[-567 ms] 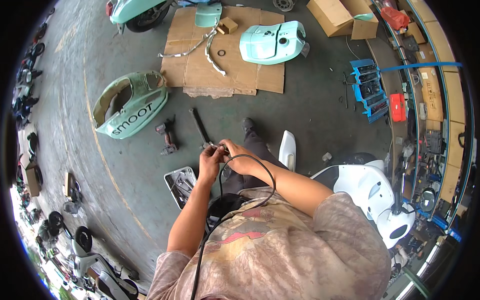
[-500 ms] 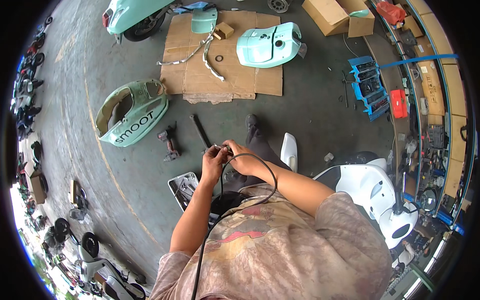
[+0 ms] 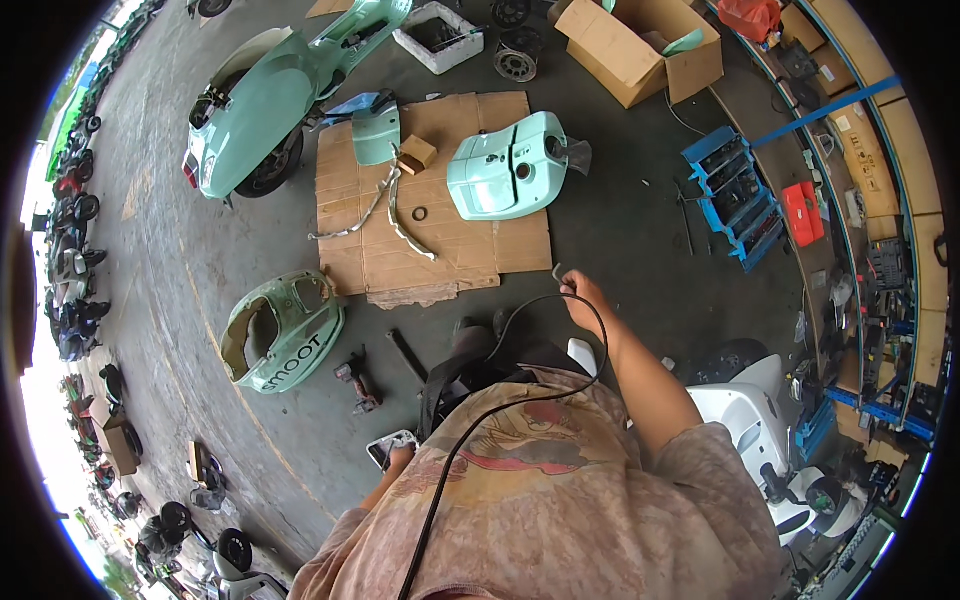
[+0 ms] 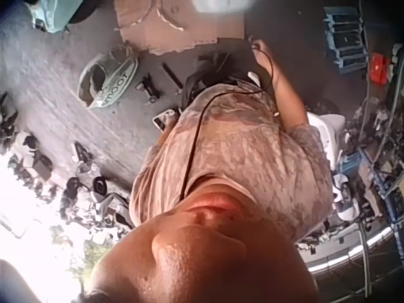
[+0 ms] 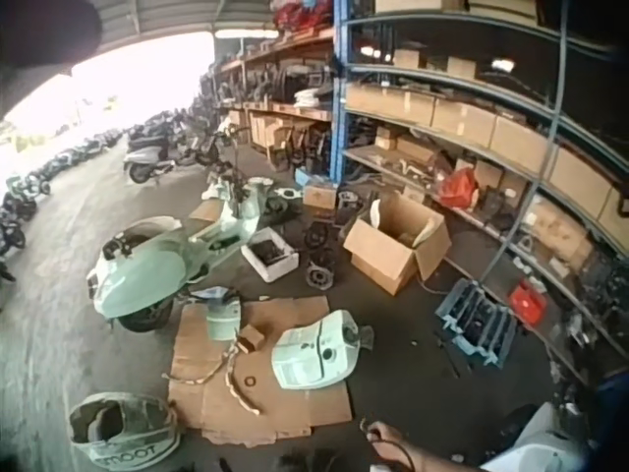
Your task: The person works on the internal components of a scooter, using an allen key to loosen components, a screwdriver to adjust parts, and handling wiring and a small metal assembly by hand.
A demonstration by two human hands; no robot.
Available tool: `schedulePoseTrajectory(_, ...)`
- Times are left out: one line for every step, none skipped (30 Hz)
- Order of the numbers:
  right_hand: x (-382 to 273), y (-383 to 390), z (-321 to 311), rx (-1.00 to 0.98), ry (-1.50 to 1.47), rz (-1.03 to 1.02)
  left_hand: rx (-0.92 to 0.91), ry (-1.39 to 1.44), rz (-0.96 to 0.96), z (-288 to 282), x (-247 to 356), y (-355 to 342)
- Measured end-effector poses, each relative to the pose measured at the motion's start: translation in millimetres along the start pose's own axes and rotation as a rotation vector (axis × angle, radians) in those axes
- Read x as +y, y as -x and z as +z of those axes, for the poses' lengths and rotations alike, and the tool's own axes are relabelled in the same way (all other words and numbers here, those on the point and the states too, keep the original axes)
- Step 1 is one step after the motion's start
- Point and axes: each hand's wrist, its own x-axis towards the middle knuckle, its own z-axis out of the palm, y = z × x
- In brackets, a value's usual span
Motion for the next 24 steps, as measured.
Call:
schedulePoseTrajectory(32,-4,-4,0.036,-0.066,0.103,-0.032,-0.036,0.017,-2,9,-2)
schedulePoseTrajectory(41,-2,-11,0.042,-0.185,0.257,-0.073,-0.01,0.006,-4,21,-5)
schedulePoseTrajectory(109,2,-7,0.06,-0.323,0.359,-0.112,0.024,0.002,-24,34,-18)
schedulePoseTrajectory(137,13,-7,0.059,-0.293,0.468,-0.135,0.099,-0.046,-39,46,-35)
schedulePoseTrajectory(154,22,-9,0.06,-0.256,0.559,-0.137,0.22,-0.118,-54,59,-53)
schedulePoseTrajectory(170,36,-12,0.044,-0.094,0.646,-0.114,0.416,-0.231,-70,71,-71)
schedulePoseTrajectory(214,64,-12,0.11,0.23,0.578,-0.096,0.601,-0.333,-92,85,-89)
schedulePoseTrajectory(195,59,-22,0.02,0.26,0.708,0.001,0.808,-0.419,-110,91,-118)
schedulePoseTrajectory(200,69,-30,0.028,0.162,0.698,0.095,1.015,-0.474,-132,100,-148)
schedulePoseTrajectory(193,68,-38,0.044,0.136,0.703,0.172,1.151,-0.473,-163,109,-176)
schedulePoseTrajectory(198,62,-43,0.08,0.111,0.71,0.088,1.068,-0.39,-235,151,-183)
schedulePoseTrajectory(198,56,-55,0.09,0.117,0.702,0.072,1.445,-0.267,-250,129,-213)
schedulePoseTrajectory(228,59,-54,0.166,0.13,0.747,0.245,1.22,-0.267,-327,201,-215)
schedulePoseTrajectory(242,47,-62,0.2,0.134,0.749,0.337,1.205,-0.205,-371,224,-222)
schedulePoseTrajectory(234,29,-75,0.236,0.099,0.736,0.408,1.223,-0.14,-403,237,-239)
schedulePoseTrajectory(231,14,-88,0.283,0.033,0.722,0.457,1.258,-0.081,-438,268,-247)
schedulePoseTrajectory(229,-4,-104,0.322,-0.029,0.695,0.501,1.259,-0.04,-462,293,-255)
schedulePoseTrajectory(231,-20,-123,0.364,-0.09,0.67,0.521,1.255,0.008,-480,317,-266)
schedulePoseTrajectory(237,-37,-144,0.406,-0.151,0.647,0.537,1.248,0.043,-493,346,-278)
schedulePoseTrajectory(245,-47,-172,0.37,-0.165,0.669,0.54,1.245,0.072,-499,379,-285)
schedulePoseTrajectory(254,-60,-200,0.332,-0.178,0.689,0.527,1.238,0.08,-499,409,-287)
schedulePoseTrajectory(256,-89,-232,0.302,-0.2,0.684,0.568,1.305,0.08,-481,429,-298)
schedulePoseTrajectory(263,-109,-259,0.335,-0.231,0.652,0.55,1.369,0.027,-457,447,-307)
schedulePoseTrajectory(282,-124,-290,0.368,-0.263,0.626,0.489,1.36,-0.062,-432,470,-313)
